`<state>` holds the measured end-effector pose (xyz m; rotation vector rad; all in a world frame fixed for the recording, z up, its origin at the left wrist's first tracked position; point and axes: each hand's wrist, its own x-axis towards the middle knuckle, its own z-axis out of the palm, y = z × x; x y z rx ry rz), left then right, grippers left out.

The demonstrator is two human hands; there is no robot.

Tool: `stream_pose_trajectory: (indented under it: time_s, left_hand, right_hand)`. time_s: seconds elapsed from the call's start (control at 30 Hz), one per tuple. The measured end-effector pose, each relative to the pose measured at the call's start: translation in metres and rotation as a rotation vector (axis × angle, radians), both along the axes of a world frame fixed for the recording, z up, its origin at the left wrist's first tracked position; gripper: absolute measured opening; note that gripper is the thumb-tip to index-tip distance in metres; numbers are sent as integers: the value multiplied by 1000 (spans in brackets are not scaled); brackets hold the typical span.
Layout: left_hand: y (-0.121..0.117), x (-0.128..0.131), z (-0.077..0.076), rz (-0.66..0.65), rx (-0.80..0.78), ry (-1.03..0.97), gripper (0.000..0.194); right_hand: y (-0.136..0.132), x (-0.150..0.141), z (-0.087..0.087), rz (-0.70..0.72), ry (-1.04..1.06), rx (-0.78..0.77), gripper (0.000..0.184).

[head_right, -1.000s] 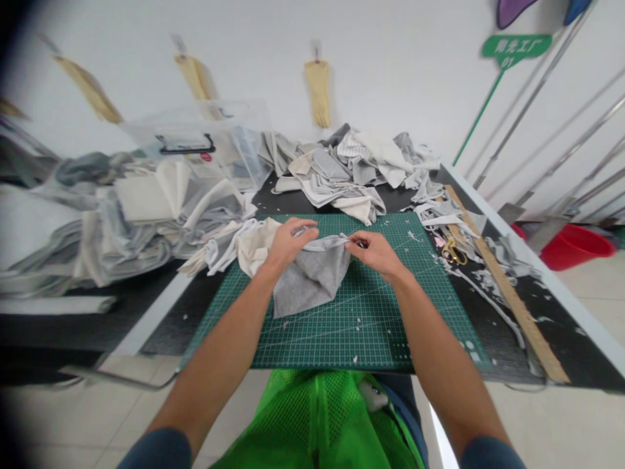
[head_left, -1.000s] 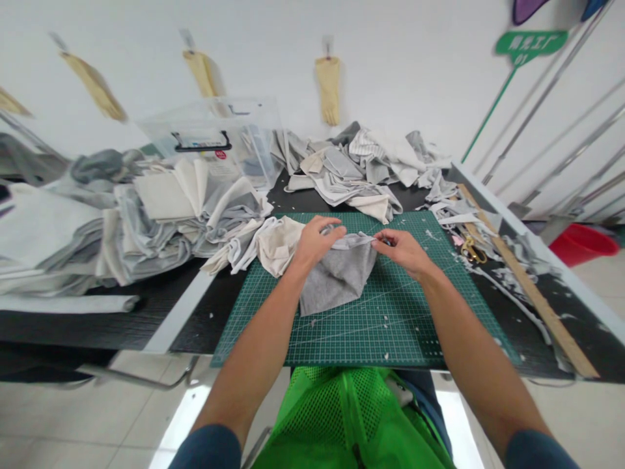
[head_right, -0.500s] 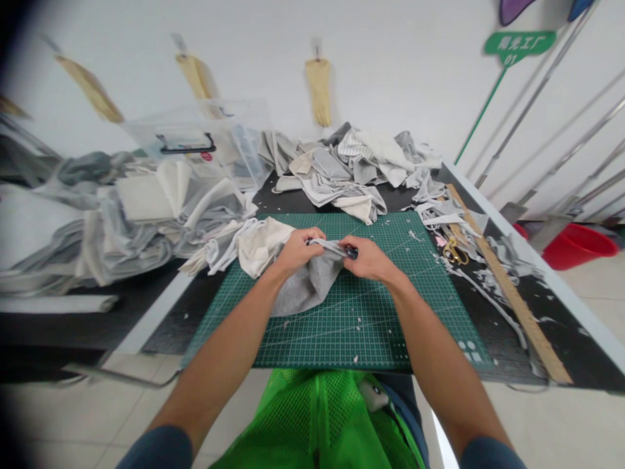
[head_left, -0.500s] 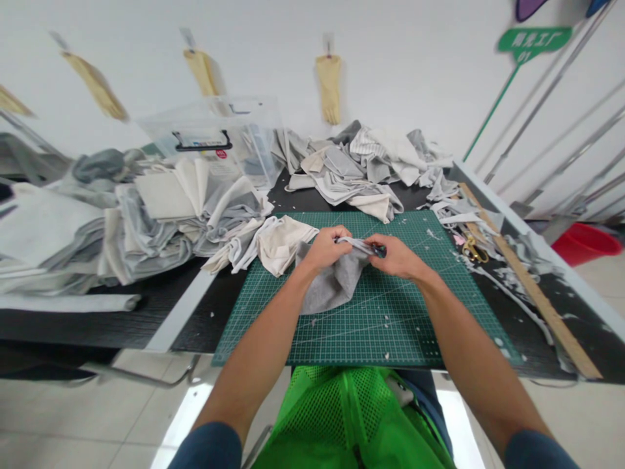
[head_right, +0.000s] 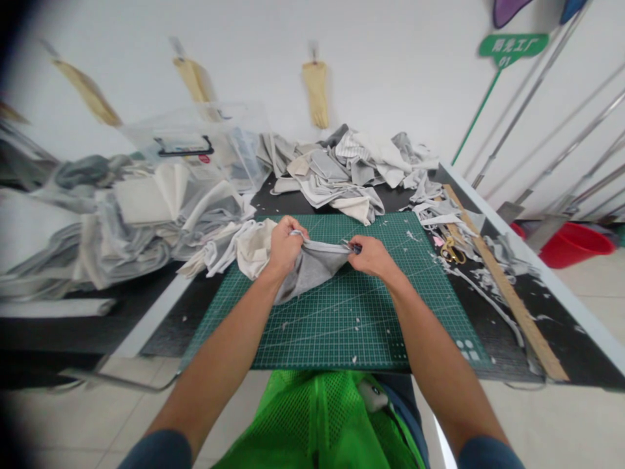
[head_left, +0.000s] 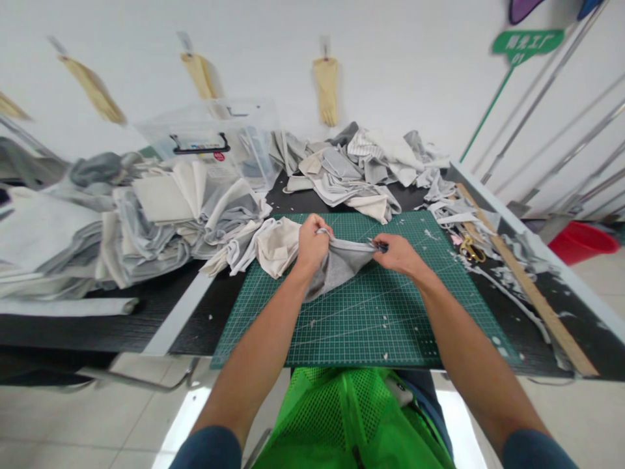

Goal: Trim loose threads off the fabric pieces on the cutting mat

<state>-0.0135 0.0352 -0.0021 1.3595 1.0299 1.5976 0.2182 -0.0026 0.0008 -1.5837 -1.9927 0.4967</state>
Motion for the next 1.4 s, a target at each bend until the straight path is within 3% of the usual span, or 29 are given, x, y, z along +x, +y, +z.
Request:
stream_pose_trajectory:
  time_s: [0.17,0.43,0.53,0.63,0.8,0.97,1.07,1.23,1.4]
  left_hand:
    - [-4,-6,13,39,-24,96,6]
    - [-20,0,23,-306,3,641,42]
    - [-24,2,19,-412,-9,756,34]
    - [-23,2,16,-439,34,792,36]
    - [-21,4,17,-494,78,743,8]
    - [-26,14,13,-608,21,516,39]
    - [-25,16,10,-641,-48,418,36]
    - [-22,10,9,-557,-199,281,32]
    - [-22,11,11,-544,-292,75,34]
  right_hand:
    - [3,3,-3,-27,2,7,16]
    - [-4,4,9,158,641,-91,23]
    - [-8,0,12,231,769,-163,28]
    - [-10,-5,13,217,824,-169,31]
    - [-12,-15,10,151,767,-76,34]
    - [-16,-27,7,134,619,-60,33]
    - [-17,-29,7,136,630,-58,36]
    - [-14,-24,7,62,667,-7,40]
    - [-12,-22,6,85,654,-6,38]
